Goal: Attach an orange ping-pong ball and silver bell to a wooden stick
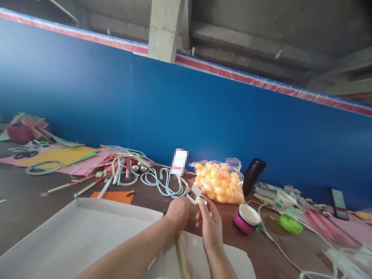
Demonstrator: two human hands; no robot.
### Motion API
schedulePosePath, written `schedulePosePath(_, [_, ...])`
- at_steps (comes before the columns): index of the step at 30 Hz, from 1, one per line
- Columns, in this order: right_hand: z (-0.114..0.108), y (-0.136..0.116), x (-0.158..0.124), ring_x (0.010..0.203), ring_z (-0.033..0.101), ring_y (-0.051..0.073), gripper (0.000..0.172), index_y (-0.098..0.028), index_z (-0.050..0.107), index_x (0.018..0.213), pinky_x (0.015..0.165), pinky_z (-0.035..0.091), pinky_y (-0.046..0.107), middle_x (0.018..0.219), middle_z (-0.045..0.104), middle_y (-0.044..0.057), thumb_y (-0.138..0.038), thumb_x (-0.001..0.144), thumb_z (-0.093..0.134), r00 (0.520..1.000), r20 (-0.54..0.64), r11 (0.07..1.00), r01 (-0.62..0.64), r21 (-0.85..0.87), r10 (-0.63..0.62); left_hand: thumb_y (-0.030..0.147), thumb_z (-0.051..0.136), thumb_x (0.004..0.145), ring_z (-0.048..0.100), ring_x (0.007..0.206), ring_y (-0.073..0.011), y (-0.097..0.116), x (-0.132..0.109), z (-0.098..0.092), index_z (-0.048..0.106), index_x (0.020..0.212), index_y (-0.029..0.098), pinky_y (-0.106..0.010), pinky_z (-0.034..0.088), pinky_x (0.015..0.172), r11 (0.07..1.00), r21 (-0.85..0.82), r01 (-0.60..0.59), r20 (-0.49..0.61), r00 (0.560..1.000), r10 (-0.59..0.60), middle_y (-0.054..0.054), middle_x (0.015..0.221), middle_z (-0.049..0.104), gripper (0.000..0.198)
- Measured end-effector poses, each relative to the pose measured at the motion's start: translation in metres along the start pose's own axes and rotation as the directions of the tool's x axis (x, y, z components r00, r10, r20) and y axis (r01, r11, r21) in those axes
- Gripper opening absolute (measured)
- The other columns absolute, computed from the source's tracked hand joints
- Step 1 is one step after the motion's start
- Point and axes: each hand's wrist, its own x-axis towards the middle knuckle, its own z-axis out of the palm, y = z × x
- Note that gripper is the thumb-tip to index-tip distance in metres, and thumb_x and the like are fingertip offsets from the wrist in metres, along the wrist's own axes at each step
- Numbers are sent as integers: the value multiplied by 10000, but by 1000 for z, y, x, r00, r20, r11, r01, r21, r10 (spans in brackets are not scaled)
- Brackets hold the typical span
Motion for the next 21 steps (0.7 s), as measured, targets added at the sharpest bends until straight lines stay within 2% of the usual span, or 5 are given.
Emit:
schedulePosePath(3, [1, 5, 2, 561, 524, 143, 443, -184, 579, 1102, 387, 449, 199, 699, 590, 10, -456, 755, 621, 996, 70, 999, -50, 4, 50, 154, 486, 738, 596, 688, -160, -18, -10, -8, 632, 798, 184, -242, 395, 596, 985, -152, 78, -51, 995, -87, -38, 761, 664, 161])
schedulePosePath(4, [1, 6, 2, 610, 548, 161, 468, -186, 568, 1127, 415, 475, 216, 764, 611, 27, -447, 745, 636, 992, 103, 997, -76, 19, 73, 175, 518, 719, 587, 664, -151, -24, -14, -10, 631, 751, 182, -233, 391, 584, 922, -361, 141, -60, 983, -174, -23, 718, 654, 118])
schedulePosePath(8, [7, 7, -2, 741, 579, 191, 542, -198, 534, 1198, 542, 531, 269, 924, 621, 58, -398, 717, 683, 970, 208, 981, -151, 121, 124, 307, 600, 674, 472, 462, -99, -40, -33, -19, 590, 695, 157, -218, 349, 465, 422, -851, 313, 137, 908, -397, 12, 578, 565, 152])
schedulePosePath(11, [11, 3, -8, 753, 580, 183, 553, -205, 524, 1212, 596, 529, 287, 922, 619, 55, -356, 712, 704, 947, 279, 964, -209, 167, 157, 380, 620, 678, 429, 450, -64, -43, -47, -29, 581, 723, 145, -193, 318, 453, 176, -945, 277, 189, 898, -398, 23, 590, 536, 242])
schedulePosePath(21, [17, -4, -18, 693, 571, 129, 382, -201, 562, 1151, 605, 485, 247, 928, 625, 52, -260, 786, 659, 875, 447, 883, -348, 314, 186, 332, 662, 701, 396, 517, -43, -39, -59, -37, 580, 729, 120, -165, 316, 493, -108, -976, 187, 206, 954, -218, 20, 620, 485, 229])
